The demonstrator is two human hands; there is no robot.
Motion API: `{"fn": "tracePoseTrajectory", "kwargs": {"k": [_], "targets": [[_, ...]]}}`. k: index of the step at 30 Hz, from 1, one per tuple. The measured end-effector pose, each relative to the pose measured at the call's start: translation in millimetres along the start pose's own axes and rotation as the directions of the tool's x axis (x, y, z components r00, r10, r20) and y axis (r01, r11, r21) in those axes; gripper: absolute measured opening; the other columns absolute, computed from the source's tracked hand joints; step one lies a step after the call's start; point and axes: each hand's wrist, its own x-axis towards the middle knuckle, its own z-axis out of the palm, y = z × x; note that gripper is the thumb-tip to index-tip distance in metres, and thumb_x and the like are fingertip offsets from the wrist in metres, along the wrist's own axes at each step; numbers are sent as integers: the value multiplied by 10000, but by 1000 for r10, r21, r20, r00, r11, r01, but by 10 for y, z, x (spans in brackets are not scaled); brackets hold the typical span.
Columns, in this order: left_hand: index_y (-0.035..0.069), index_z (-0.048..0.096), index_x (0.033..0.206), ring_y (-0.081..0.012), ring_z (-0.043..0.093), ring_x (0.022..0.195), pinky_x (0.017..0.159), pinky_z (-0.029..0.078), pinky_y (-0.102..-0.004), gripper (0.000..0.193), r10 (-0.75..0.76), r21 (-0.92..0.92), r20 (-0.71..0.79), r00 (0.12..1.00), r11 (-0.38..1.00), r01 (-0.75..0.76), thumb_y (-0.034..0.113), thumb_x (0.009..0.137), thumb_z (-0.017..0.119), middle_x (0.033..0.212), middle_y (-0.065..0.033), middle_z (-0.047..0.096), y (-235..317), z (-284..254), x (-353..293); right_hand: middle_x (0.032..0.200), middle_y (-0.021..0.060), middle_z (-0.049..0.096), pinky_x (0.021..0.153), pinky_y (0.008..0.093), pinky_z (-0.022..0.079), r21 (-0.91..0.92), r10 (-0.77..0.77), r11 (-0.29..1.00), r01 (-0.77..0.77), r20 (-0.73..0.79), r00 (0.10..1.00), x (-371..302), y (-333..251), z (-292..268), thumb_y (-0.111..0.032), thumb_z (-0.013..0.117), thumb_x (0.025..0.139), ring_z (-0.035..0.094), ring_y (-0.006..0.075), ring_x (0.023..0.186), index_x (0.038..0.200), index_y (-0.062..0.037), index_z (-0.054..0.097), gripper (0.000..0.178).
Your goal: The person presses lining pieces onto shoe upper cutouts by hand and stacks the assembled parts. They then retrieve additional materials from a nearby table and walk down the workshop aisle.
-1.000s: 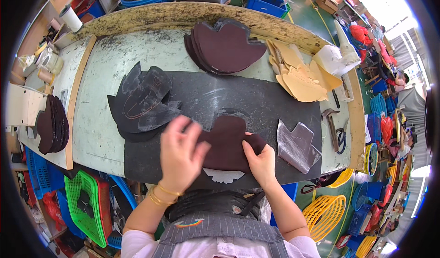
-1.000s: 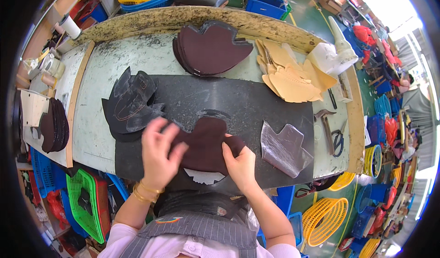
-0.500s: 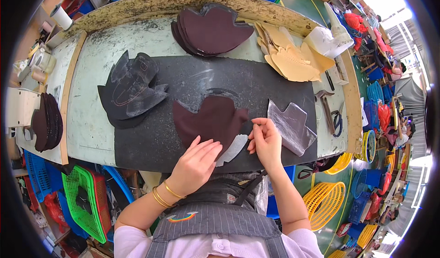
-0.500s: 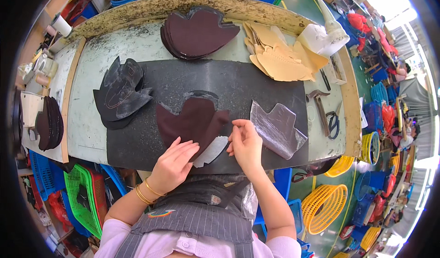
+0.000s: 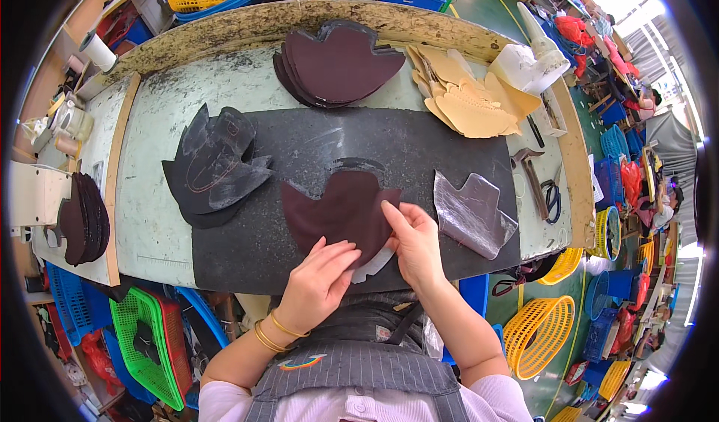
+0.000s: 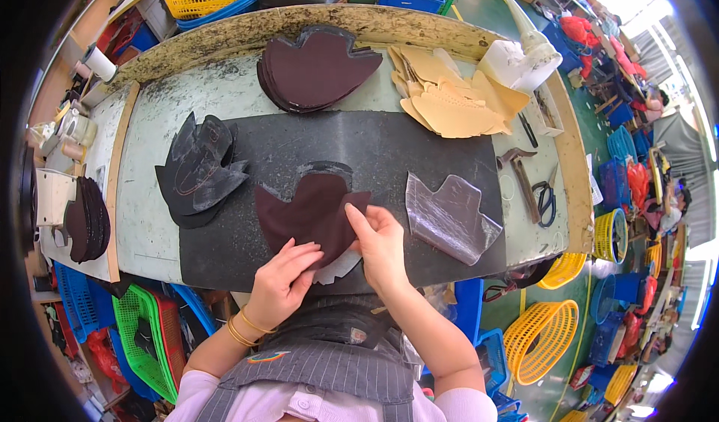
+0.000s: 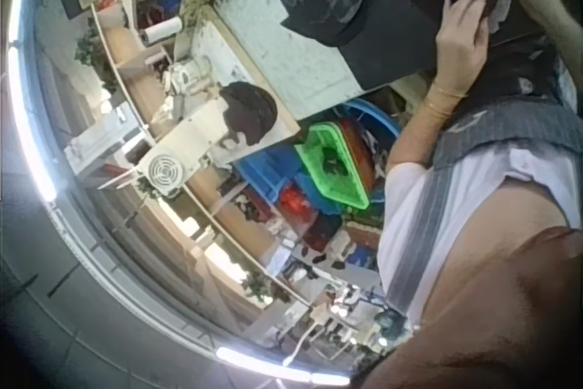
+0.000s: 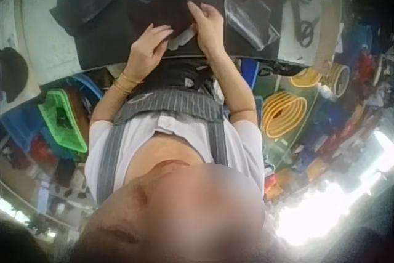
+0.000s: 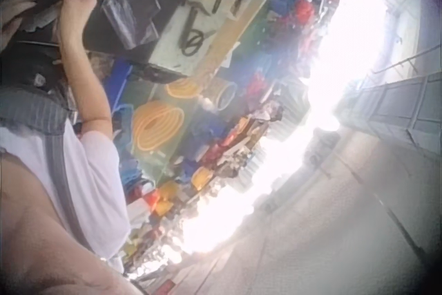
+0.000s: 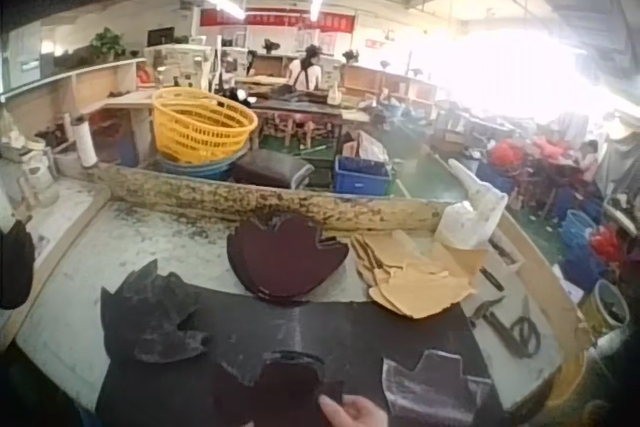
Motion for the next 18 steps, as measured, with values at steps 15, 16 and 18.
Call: {"fn": "tracePoseTrajectory", "kwargs": {"k": [15, 16, 18], "targets": [[27, 644, 938, -251, 573, 1040, 1018, 331, -563, 214, 165, 291, 140, 976, 936, -200, 46, 727, 673, 1015, -90, 614, 28, 118, -201, 702, 60, 581, 462, 274, 456, -704, -451, 629, 331, 17, 892, 129, 105, -377, -98, 636, 854, 548, 105, 526, 887, -7, 542, 134], [23, 643, 935, -254, 572, 1038, 1015, 336, -561, 207, 170, 332, 167, 971, 918, -218, 55, 733, 675, 1011, -92, 615, 61, 109, -219, 744, 91, 585, 480, 316, 469, -846, -592, 321, 426, 172, 788, 118, 77, -359, -110, 629, 852, 576, 178, 557, 904, -16, 542, 138], [22, 638, 946, -264, 577, 1027, 999, 360, -543, 211, 154, 317, 182, 971, 926, -206, 62, 742, 673, 1008, -95, 617, 119, 128, -283, 885, 157, 580, 552, 418, 484, -927, -639, -98, 363, 338, 691, 98, 35, -303, -130, 608, 838, 601, 347, 686, 944, -39, 537, 157]]}}
